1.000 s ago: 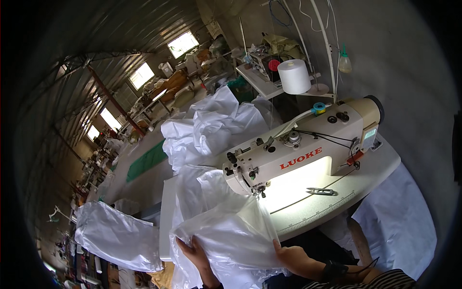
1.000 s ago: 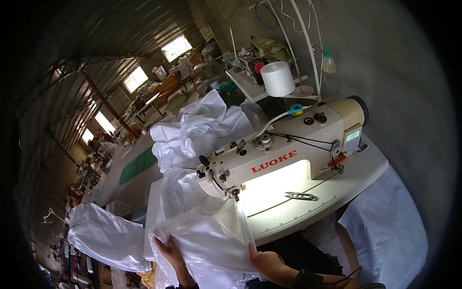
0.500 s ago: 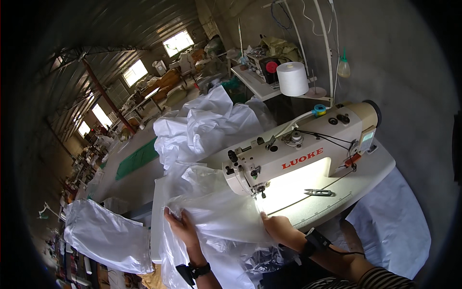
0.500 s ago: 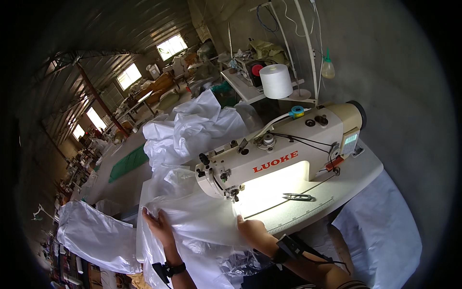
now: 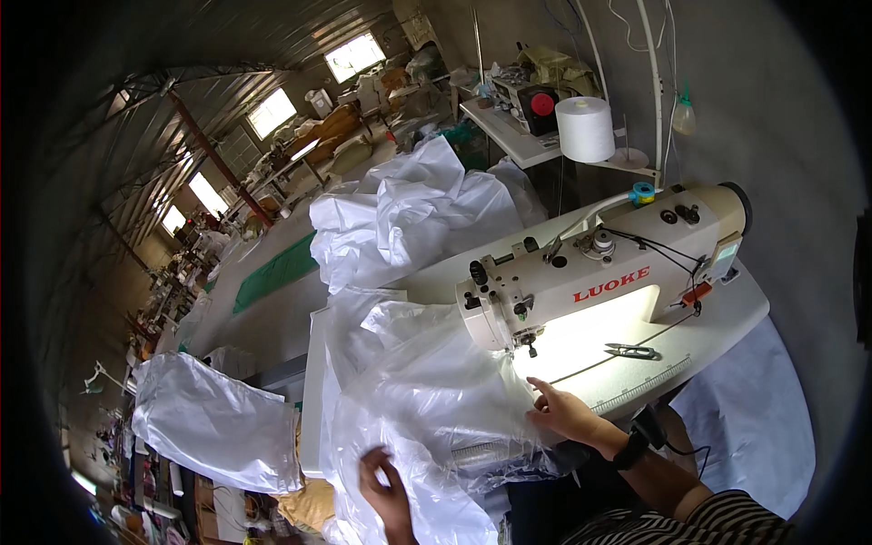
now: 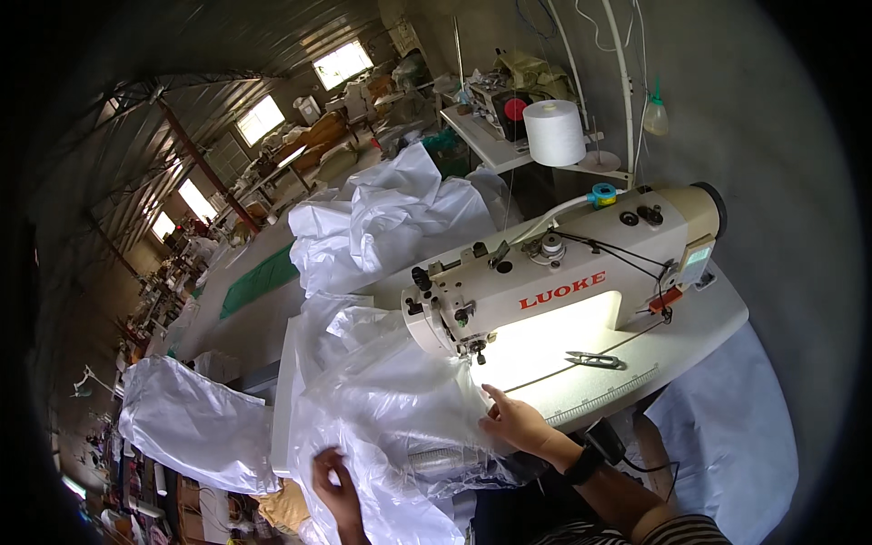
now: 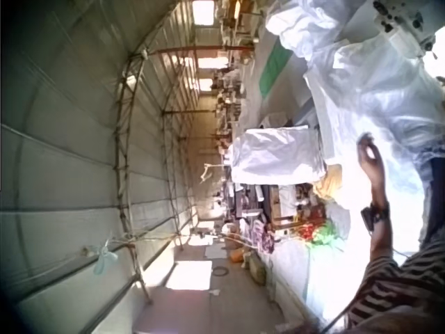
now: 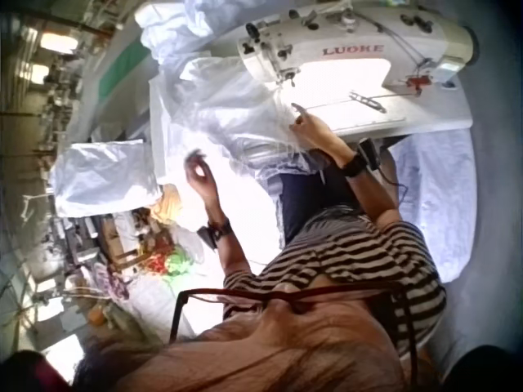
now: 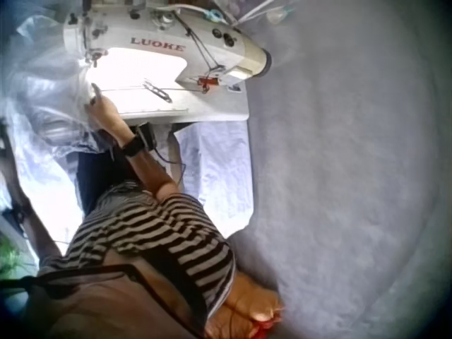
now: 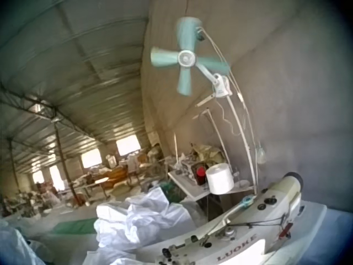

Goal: The recorder is sewing large white plastic or fabric bags using an industrial sewing machine.

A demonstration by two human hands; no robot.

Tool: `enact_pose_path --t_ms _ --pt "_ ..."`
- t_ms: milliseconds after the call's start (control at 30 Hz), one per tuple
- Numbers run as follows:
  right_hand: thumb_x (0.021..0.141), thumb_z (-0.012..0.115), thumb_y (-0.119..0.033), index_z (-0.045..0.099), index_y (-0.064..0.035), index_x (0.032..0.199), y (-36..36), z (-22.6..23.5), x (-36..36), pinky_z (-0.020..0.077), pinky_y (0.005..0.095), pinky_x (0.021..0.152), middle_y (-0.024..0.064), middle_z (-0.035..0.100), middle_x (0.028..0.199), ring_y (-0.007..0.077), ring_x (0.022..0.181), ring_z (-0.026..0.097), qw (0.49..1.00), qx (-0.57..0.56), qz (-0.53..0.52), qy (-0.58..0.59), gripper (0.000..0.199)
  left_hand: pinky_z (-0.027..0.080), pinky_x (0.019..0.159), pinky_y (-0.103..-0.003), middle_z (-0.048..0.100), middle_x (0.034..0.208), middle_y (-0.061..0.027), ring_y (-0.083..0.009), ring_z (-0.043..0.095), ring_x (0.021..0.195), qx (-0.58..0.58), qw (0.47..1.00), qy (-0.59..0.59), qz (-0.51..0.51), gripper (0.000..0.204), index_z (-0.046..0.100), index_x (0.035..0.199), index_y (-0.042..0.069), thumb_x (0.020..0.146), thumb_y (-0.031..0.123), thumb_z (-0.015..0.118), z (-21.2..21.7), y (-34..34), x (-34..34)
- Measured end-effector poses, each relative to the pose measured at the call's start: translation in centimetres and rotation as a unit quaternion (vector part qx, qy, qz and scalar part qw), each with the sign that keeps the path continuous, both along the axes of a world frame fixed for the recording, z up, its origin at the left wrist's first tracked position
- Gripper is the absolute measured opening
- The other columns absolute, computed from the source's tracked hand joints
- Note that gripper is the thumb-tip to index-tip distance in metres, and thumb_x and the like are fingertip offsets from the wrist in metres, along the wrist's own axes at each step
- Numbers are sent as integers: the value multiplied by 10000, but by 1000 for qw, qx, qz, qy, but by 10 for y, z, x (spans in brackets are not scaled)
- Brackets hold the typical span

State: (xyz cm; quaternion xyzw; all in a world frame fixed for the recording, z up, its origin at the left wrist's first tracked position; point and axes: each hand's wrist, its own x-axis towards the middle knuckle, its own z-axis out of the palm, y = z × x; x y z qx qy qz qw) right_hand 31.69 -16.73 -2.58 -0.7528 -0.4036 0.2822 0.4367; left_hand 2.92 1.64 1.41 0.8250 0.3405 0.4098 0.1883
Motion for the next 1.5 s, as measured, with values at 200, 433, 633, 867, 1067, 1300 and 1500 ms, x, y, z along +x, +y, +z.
enact_pose_path --t_ms 200,433,633,867,1067,1300,1500 --pt "935 646 -85 267 -77 1522 -8 -7 -6 569 274 543 50 636 827 136 661 636 894 88 50 436 699 501 923 -298 647 1178 -94 -158 621 1091 -690 614 12 -384 255 591 1213 -18 972 22 519 -117 -169 51" --pt "975 595 -141 246 -29 1519 -29 -19 -3 546 282 539 14 560 701 117 539 587 854 151 34 496 655 494 949 -327 602 1269 -107 -218 587 1151 -591 455 -558 -363 374 537 1272 19 899 42 543 -121 -151 135" --pt "954 502 -91 312 27 1470 -41 10 -9 554 287 555 106 639 713 161 545 639 980 7 78 184 563 559 886 -398 647 1185 -131 -282 650 1053 -523 690 -449 -221 354 585 1258 25 962 217 624 -96 -127 -1" --pt "962 535 -178 408 36 1397 -44 19 -22 542 349 550 149 658 700 221 566 666 996 -39 75 26 501 565 709 -311 732 872 -130 -175 706 758 -373 890 191 -179 271 692 1115 -2 902 165 695 9 -162 -11" --pt "903 548 -131 520 25 1322 -47 -11 -39 524 371 515 122 669 681 266 580 677 943 -30 15 -332 447 298 1104 -557 520 1406 -143 -370 426 1345 46 975 197 -95 476 538 1334 82 916 291 632 -7 -50 98" --pt "866 537 -98 528 46 1312 -27 -16 -53 510 368 482 112 655 630 277 554 669 933 -58 12 -356 468 283 1142 -488 468 1469 -112 -350 403 1365 100 947 270 -146 500 552 1356 116 912 339 610 -55 40 78" --pt "888 535 -105 513 30 1309 -20 -18 -41 529 397 533 129 658 638 293 566 669 961 -21 5 -274 443 331 1125 -445 539 1386 -143 -339 463 1315 91 953 243 -155 409 586 1295 73 905 191 615 -45 65 76"
